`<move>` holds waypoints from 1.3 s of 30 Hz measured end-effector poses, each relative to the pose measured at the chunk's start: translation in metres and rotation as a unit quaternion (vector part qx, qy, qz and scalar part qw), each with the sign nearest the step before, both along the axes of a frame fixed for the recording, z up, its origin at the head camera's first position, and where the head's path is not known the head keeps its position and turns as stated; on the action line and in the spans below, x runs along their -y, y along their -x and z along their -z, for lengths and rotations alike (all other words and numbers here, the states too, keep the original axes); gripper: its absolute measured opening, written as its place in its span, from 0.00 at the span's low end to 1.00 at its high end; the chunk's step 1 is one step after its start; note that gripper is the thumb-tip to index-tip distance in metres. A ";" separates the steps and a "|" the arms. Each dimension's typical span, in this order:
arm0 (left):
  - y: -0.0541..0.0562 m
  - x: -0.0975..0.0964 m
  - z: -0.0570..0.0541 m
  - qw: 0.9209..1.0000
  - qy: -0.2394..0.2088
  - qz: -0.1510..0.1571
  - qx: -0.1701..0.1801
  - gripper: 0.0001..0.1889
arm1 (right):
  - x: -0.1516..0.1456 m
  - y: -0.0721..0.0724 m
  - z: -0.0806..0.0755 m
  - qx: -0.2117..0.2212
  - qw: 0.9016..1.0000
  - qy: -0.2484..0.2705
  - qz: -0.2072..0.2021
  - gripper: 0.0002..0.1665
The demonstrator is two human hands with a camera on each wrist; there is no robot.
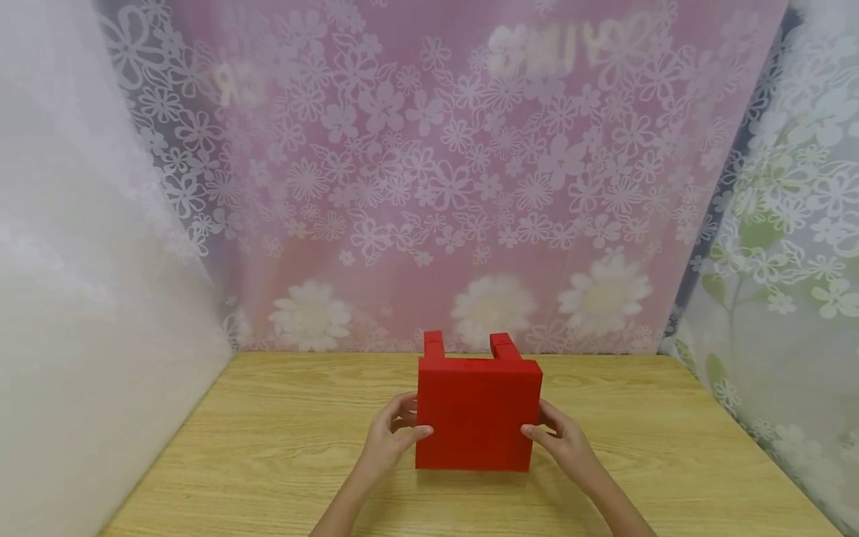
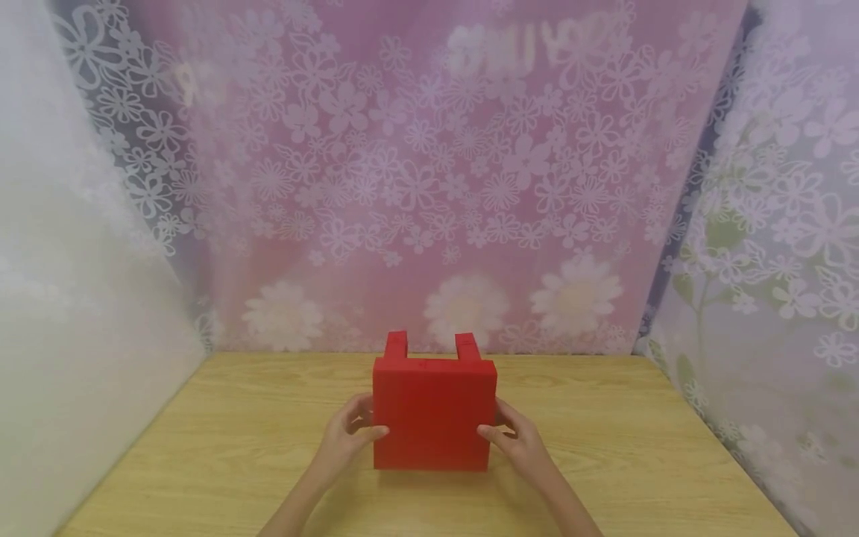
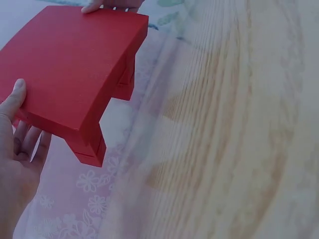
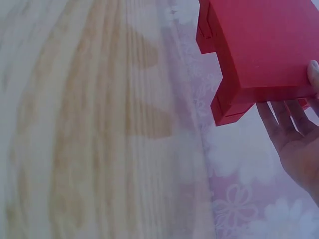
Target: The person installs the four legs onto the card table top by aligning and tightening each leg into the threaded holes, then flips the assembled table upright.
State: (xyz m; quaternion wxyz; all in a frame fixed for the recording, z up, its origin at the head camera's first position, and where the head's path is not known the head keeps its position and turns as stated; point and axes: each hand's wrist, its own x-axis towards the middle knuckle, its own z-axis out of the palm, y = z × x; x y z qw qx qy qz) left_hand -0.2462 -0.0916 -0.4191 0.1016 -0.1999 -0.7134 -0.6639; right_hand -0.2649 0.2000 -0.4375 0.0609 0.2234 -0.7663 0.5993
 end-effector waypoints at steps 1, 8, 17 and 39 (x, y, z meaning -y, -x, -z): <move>-0.002 0.000 -0.001 1.000 -0.004 -0.003 0.004 0.25 | 0.001 -0.001 -0.002 0.005 1.000 0.001 -0.001 0.27; -0.012 -0.002 -0.014 0.999 0.008 -0.025 0.034 0.29 | 0.004 -0.009 -0.020 0.029 1.000 0.009 0.000 0.28; -0.010 0.000 -0.013 0.998 0.006 -0.019 0.063 0.33 | 0.010 -0.017 -0.032 0.087 0.995 0.010 0.047 0.31; -0.004 0.006 -0.022 0.982 -0.005 -0.009 0.186 0.37 | 0.014 -0.021 -0.048 0.200 0.977 0.048 0.059 0.35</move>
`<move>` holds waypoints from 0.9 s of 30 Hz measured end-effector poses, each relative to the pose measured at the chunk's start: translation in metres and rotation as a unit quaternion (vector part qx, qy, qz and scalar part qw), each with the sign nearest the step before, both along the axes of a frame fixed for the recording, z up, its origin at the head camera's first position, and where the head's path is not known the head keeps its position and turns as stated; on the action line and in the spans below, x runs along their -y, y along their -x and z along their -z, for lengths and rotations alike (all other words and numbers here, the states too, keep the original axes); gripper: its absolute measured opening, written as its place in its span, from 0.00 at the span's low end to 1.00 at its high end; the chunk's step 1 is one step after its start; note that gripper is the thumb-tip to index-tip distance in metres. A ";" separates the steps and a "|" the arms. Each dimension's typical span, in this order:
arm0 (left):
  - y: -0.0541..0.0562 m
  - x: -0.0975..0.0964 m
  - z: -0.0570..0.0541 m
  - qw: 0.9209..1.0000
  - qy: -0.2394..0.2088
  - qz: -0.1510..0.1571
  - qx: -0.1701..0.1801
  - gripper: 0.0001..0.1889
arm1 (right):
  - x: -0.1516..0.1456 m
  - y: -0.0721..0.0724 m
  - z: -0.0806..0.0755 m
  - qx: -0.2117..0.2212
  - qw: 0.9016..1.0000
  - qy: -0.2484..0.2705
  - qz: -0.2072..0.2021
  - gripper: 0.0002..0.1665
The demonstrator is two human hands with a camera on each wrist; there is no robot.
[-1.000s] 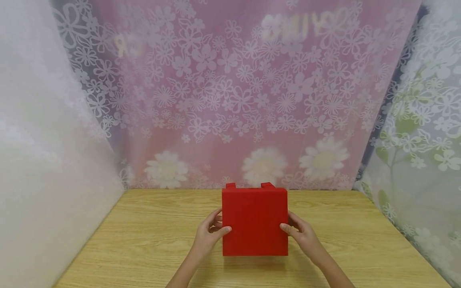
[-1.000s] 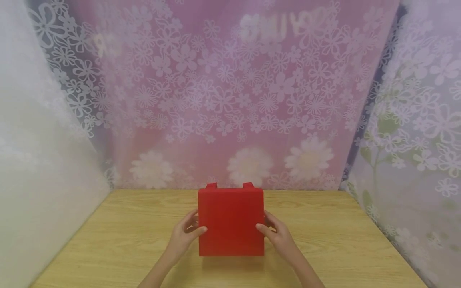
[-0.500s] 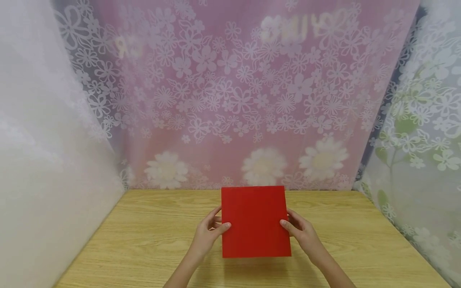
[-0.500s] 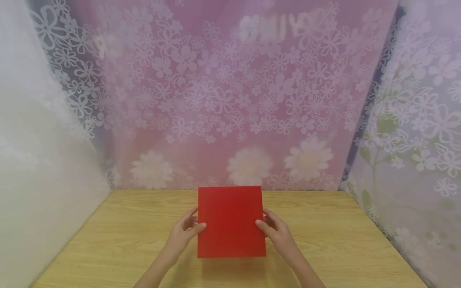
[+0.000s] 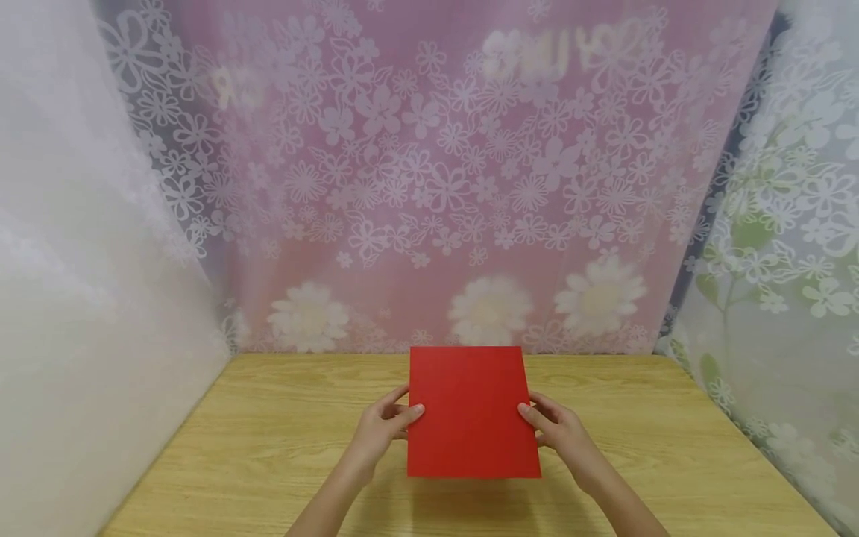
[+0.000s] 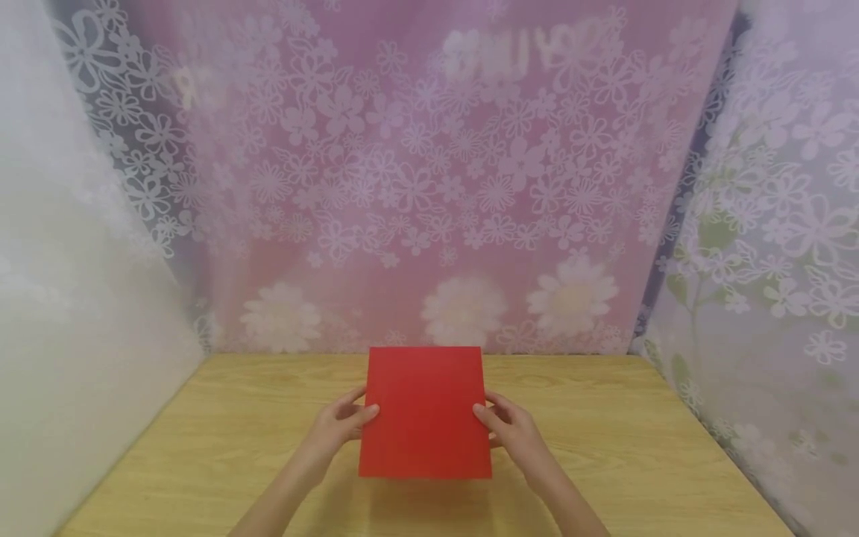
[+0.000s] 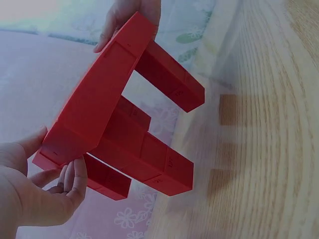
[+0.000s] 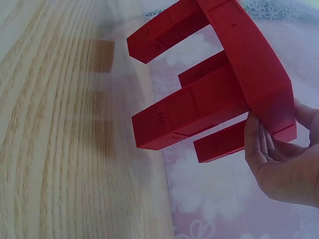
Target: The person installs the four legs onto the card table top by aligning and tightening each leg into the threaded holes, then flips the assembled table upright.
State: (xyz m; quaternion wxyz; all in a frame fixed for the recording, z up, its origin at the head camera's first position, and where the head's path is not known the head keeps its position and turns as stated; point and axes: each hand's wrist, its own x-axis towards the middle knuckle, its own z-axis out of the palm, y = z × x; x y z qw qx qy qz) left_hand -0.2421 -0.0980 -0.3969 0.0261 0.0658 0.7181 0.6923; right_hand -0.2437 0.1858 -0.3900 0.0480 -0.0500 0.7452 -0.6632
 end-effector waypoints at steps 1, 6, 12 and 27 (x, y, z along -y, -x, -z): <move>0.001 0.000 0.000 1.000 -0.002 0.002 0.007 0.37 | 0.000 0.000 -0.001 0.006 1.000 0.004 -0.001 0.35; 0.004 0.002 -0.001 0.999 -0.019 0.012 0.038 0.39 | -0.001 0.002 -0.004 0.027 0.999 0.012 -0.027 0.37; 0.004 0.006 0.000 0.995 -0.062 0.045 0.066 0.38 | -0.007 0.001 -0.004 0.040 0.995 0.026 -0.086 0.38; 0.000 0.010 0.007 0.990 -0.076 0.077 0.087 0.39 | -0.010 0.000 0.004 0.076 0.990 0.034 -0.113 0.43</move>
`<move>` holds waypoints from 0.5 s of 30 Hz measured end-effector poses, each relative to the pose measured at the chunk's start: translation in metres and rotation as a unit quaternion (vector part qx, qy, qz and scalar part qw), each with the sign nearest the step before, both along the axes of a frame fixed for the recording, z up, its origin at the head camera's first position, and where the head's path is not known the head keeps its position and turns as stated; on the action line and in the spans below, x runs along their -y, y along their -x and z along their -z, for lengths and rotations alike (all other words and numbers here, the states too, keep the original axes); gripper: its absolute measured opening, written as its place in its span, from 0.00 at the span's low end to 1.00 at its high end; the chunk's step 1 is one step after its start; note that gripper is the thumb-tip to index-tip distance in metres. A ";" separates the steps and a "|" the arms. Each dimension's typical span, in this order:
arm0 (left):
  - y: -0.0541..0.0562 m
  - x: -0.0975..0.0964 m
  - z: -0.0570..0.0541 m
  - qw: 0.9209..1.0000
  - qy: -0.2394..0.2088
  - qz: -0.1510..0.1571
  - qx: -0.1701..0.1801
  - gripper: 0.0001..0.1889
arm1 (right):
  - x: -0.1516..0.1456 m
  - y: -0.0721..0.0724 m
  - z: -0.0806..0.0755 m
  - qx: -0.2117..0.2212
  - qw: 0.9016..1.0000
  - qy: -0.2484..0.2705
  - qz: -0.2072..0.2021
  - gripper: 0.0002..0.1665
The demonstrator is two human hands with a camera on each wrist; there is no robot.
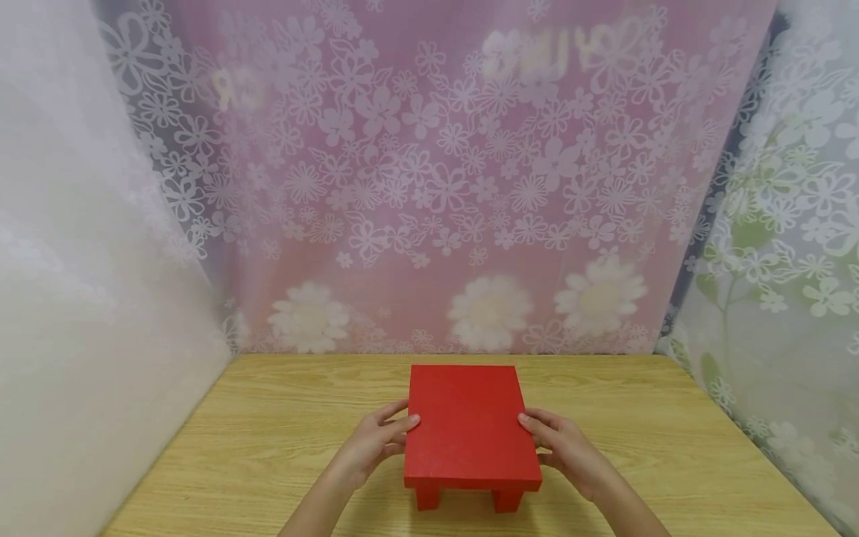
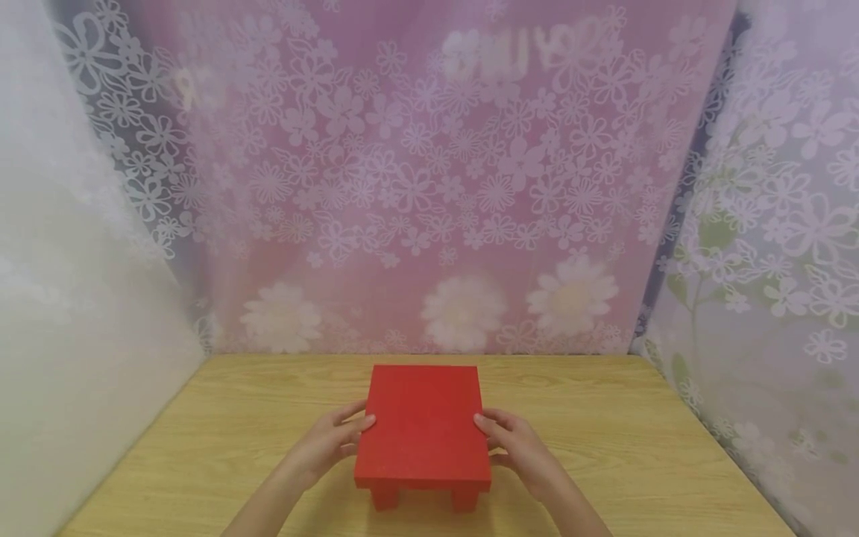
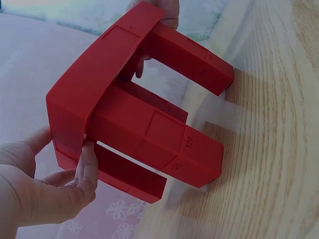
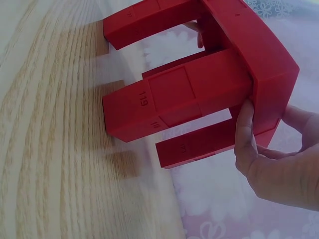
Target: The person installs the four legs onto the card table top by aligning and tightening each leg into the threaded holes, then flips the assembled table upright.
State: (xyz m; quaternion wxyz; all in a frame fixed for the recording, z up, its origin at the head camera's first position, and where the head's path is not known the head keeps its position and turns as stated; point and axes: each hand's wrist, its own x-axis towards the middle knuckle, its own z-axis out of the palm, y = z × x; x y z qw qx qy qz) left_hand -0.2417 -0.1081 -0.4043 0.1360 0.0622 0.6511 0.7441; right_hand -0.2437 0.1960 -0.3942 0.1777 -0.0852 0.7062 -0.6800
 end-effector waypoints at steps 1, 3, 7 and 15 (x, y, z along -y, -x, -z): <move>0.000 0.000 0.000 1.000 -0.002 0.001 0.000 0.39 | 0.000 0.000 0.000 0.000 1.000 0.000 0.000 0.43; 0.000 0.000 0.001 1.000 -0.006 0.002 0.001 0.39 | 0.000 0.001 0.001 0.000 1.000 -0.001 0.001 0.43; 0.002 0.001 0.002 1.000 -0.014 0.002 0.003 0.38 | 0.001 0.002 0.003 0.003 1.000 -0.001 0.006 0.43; 0.005 0.001 0.006 1.000 -0.009 -0.003 0.003 0.38 | 0.002 0.002 0.006 0.007 1.000 0.010 0.009 0.42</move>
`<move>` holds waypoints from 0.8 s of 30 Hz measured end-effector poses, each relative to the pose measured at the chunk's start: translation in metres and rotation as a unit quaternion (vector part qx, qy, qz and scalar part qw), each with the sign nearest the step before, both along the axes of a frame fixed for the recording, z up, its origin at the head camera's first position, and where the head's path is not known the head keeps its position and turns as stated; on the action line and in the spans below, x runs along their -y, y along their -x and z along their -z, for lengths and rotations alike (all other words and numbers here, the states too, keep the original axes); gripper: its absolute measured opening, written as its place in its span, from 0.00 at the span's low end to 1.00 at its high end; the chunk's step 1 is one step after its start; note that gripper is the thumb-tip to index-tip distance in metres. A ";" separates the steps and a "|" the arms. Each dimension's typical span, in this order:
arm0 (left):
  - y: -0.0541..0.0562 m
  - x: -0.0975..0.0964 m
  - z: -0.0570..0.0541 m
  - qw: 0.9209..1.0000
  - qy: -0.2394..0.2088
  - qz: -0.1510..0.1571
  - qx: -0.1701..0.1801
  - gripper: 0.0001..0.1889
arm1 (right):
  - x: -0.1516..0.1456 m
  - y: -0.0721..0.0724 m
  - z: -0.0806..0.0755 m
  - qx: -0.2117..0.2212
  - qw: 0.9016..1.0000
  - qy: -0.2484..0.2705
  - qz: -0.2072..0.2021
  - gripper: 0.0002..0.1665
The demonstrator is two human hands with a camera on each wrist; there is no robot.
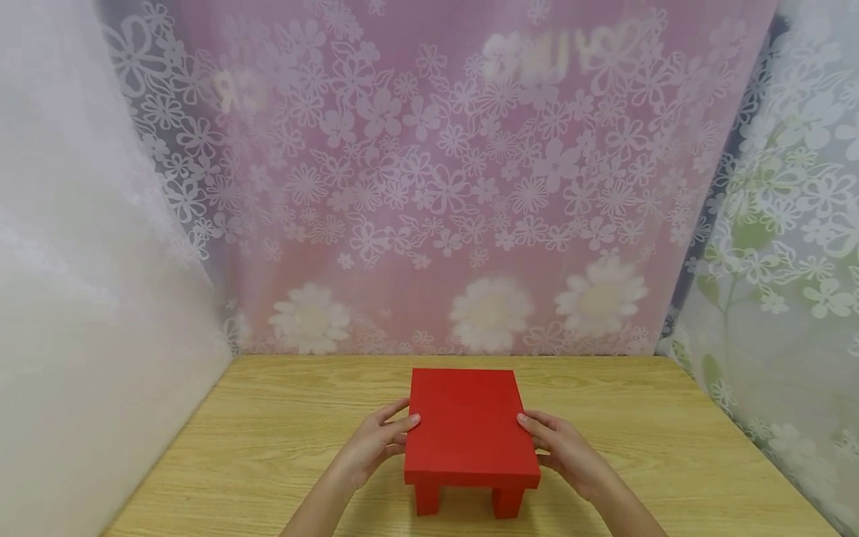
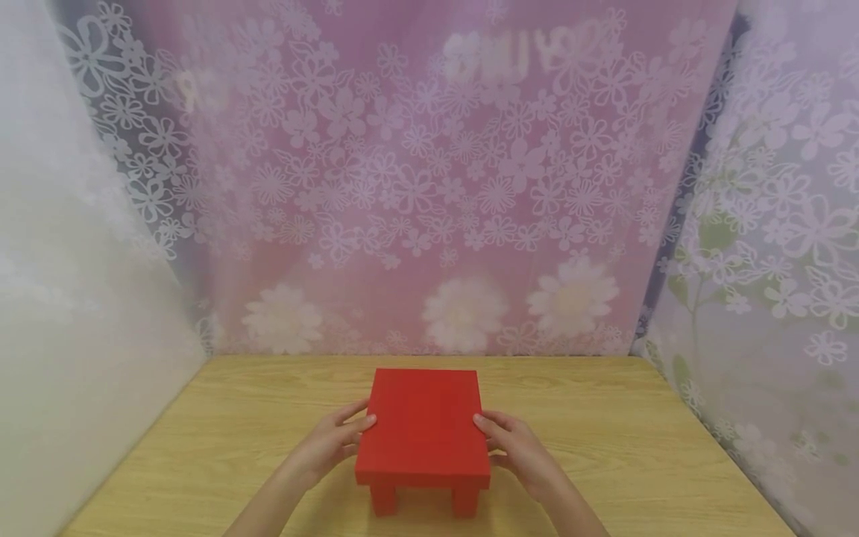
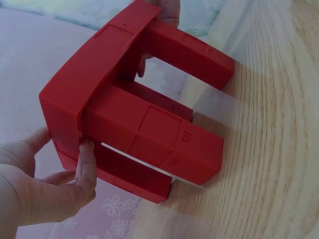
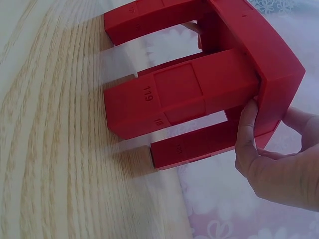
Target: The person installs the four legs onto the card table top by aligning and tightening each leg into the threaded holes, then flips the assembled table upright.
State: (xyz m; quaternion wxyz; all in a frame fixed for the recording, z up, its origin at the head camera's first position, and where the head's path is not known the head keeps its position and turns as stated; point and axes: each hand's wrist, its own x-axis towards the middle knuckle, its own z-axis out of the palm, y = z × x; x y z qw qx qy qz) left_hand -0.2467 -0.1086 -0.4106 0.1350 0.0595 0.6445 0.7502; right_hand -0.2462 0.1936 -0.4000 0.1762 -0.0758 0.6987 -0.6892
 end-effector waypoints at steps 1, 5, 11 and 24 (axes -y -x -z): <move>0.000 0.000 0.000 1.000 0.000 0.000 0.001 0.38 | 0.000 0.000 0.000 0.000 1.000 0.001 0.000 0.42; 0.000 0.001 0.001 1.000 0.002 0.002 0.004 0.39 | 0.000 0.000 0.001 0.004 1.000 0.002 -0.001 0.43; 0.001 0.001 0.001 1.000 0.001 0.006 0.003 0.38 | 0.000 0.001 0.002 0.003 1.000 -0.002 -0.003 0.43; 0.005 0.019 0.003 0.996 0.071 0.002 -0.057 0.35 | -0.021 0.003 -0.002 -0.018 0.999 -0.044 -0.024 0.39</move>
